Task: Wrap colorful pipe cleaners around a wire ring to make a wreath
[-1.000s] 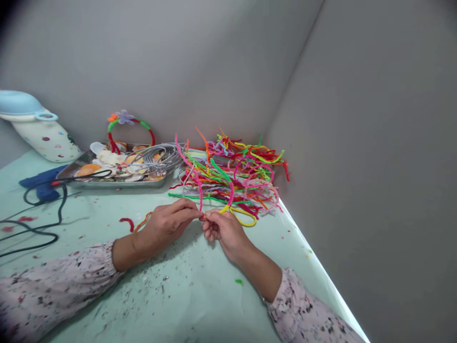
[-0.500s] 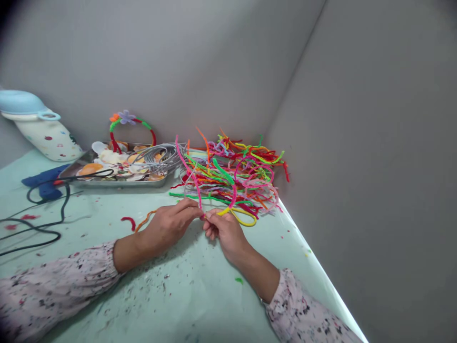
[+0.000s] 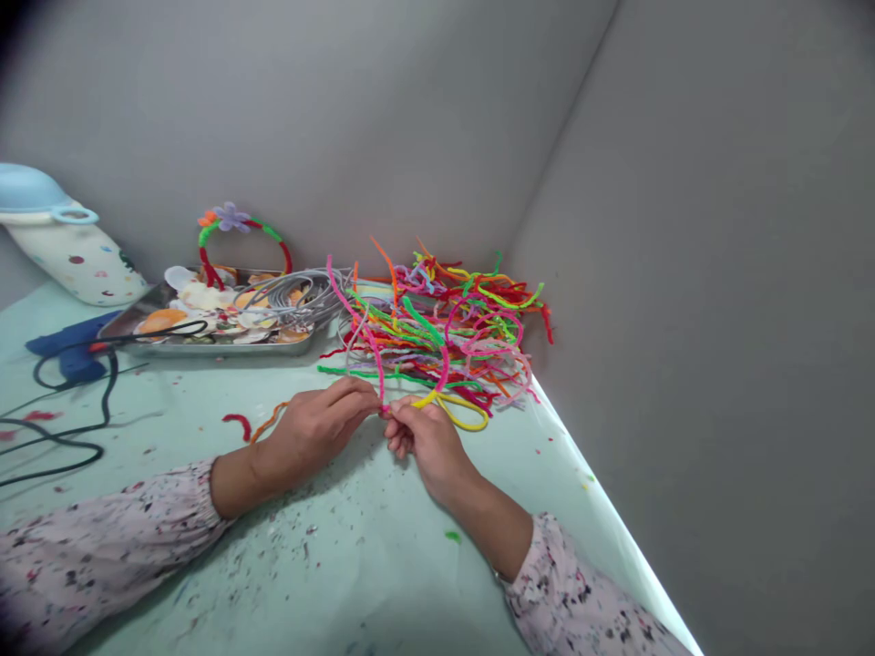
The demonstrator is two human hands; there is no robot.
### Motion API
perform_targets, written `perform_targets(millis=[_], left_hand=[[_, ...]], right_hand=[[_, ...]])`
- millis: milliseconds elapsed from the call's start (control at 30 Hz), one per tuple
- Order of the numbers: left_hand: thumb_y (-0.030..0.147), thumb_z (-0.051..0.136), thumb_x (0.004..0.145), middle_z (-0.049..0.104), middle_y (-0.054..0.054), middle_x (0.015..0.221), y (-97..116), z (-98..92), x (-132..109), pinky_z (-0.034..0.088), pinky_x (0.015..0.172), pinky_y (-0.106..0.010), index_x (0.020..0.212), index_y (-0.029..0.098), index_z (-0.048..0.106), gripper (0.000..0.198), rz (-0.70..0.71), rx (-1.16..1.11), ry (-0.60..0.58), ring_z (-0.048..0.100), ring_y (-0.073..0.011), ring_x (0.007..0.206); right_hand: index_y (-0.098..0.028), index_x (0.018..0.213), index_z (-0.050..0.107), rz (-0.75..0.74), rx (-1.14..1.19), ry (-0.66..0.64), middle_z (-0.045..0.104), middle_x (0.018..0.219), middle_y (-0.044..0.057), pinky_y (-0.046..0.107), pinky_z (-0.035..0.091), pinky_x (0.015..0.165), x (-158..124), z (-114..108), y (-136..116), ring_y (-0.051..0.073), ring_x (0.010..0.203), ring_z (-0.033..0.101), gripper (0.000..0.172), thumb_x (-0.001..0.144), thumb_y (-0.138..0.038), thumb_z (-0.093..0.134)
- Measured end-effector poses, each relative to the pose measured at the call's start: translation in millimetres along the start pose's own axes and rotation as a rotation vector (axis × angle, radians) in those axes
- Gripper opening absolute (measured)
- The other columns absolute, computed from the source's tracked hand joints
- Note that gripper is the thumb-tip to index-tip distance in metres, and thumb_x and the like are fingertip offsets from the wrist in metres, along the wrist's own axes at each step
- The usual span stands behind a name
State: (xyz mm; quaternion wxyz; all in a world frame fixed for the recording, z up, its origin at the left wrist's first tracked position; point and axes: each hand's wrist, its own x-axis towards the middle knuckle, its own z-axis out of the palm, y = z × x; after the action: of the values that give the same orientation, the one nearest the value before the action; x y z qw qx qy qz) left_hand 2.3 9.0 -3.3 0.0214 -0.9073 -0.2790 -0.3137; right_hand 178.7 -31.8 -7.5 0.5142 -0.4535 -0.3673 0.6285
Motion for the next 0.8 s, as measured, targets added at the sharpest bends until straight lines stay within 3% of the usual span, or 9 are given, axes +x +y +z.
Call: perform_targets(millis=[300,633,800], left_hand=[[0.011,0.043,0.091,0.063,-0.006,0.101,2.0,-3.5,0.5,0.049,0.062,-0.023,0.108,0.018,0.059,0.024,0.053,0.09,-0.074,0.063,-0.0147,0.08],[0.007,0.042,0.087,0.06,-0.004,0.093,4.0,-1.6,1.8,0.045,0.052,-0.023,0.103,0.017,0.056,0.024,0.034,0.098,-0.148,0.058,-0.0134,0.066],[0.006,0.042,0.086,0.061,-0.004,0.094,3.3,0.0,1.2,0.045,0.053,-0.022,0.103,0.017,0.055,0.024,0.021,0.096,-0.172,0.059,-0.0138,0.068]], right_hand=[[-0.016,0.064,0.06,-0.018,-0.046,0.001,0.057,0.055,-0.001,0.021,0.035,0.043,0.2,-0.6,0.8,0.009,0.046,0.049,0.022,0.074,-0.034,0.064],[-0.017,0.065,0.058,-0.027,-0.127,0.009,0.057,0.055,-0.002,0.022,0.034,0.044,-1.2,1.0,-0.7,0.009,0.045,0.046,0.023,0.075,-0.038,0.064],[-0.017,0.067,0.059,-0.033,-0.127,0.014,0.057,0.056,-0.002,0.021,0.034,0.045,-1.5,0.8,-0.5,0.008,0.046,0.046,0.023,0.074,-0.037,0.065]])
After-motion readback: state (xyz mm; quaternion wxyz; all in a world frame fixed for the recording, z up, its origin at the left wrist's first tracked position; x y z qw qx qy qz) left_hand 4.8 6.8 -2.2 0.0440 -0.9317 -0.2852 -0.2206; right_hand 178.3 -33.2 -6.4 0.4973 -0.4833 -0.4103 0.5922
